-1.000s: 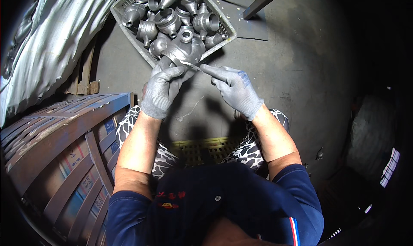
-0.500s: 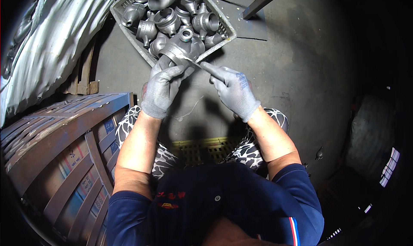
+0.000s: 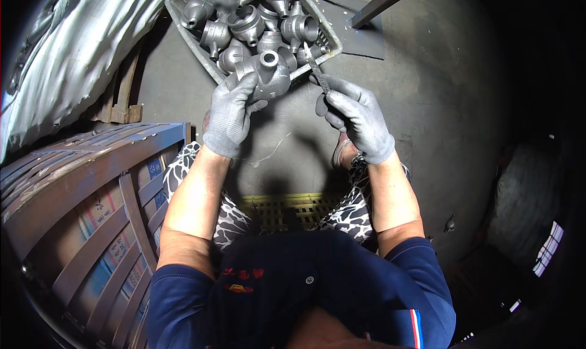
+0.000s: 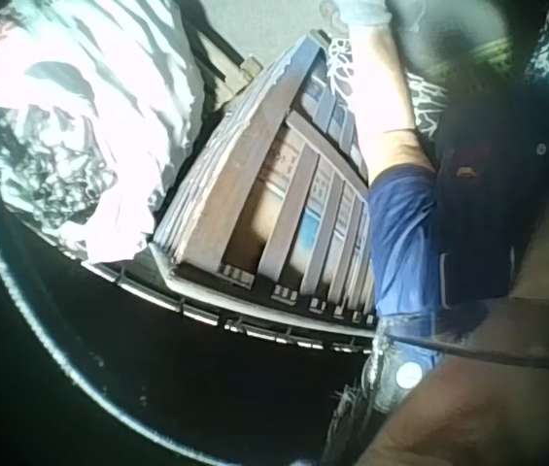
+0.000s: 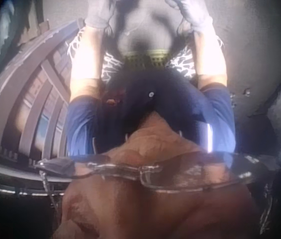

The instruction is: Clean and inspect metal cast parts using a small handheld file.

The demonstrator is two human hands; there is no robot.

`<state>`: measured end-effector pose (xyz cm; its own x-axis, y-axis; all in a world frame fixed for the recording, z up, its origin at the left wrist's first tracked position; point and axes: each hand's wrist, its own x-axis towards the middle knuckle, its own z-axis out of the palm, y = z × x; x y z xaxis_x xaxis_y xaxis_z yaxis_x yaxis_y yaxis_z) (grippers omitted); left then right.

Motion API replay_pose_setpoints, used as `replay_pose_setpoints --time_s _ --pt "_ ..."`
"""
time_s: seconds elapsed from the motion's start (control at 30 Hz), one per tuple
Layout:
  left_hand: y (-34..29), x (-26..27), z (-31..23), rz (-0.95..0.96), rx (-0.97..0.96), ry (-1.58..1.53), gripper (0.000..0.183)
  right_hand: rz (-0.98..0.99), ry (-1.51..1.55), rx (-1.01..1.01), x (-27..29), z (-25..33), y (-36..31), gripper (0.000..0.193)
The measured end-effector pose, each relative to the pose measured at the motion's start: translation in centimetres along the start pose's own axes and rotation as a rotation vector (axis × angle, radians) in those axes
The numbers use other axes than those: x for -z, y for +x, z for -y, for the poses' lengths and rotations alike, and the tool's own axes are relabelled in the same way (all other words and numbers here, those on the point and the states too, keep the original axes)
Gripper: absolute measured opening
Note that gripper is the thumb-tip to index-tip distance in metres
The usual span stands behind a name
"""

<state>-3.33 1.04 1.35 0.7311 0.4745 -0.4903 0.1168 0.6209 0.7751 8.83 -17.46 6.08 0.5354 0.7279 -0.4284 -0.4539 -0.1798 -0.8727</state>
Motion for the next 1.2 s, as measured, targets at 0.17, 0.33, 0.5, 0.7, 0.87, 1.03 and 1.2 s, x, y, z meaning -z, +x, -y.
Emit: replay_pose_setpoints --time_s 0.17,0.33,0.5,0.7,0.87,1.03,1.2 --pt "-0.4 -0.9 0.1 0.041 -0.052 0.043 0.031 -0.058 0.005 0.025 -0.3 0.0 0.1 0.041" --pt "0.1 0.0 1.2 0.16 -0.122 0.145 0.035 -0.118 -0.127 0.065 -0.2 -0.1 1.0 0.053" --pt "-0.1 -1.0 1.0 0.216 -0.125 0.233 0.04 -0.117 -0.231 0.354 -0.3 -0.8 3.3 0.066" --pt "-0.4 -1.9 1.1 0.12 -0.216 0.328 0.032 -0.1 -0.441 0.432 -1.4 -0.9 4.0 0.048" --pt "-0.2 -1.7 0.7 0.005 -0.157 0.287 0.02 -0.073 -0.365 0.411 -3.2 -1.3 3.0 0.038" --pt "0.5 -1.2 0.9 -0.025 -0.068 0.261 0.017 -0.121 -0.421 0.374 -3.8 -1.5 3.4 0.036" --pt "0.0 -1.6 1.1 0.139 -0.087 0.2 0.025 -0.233 -0.291 0.378 -3.1 -1.8 4.7 0.039"
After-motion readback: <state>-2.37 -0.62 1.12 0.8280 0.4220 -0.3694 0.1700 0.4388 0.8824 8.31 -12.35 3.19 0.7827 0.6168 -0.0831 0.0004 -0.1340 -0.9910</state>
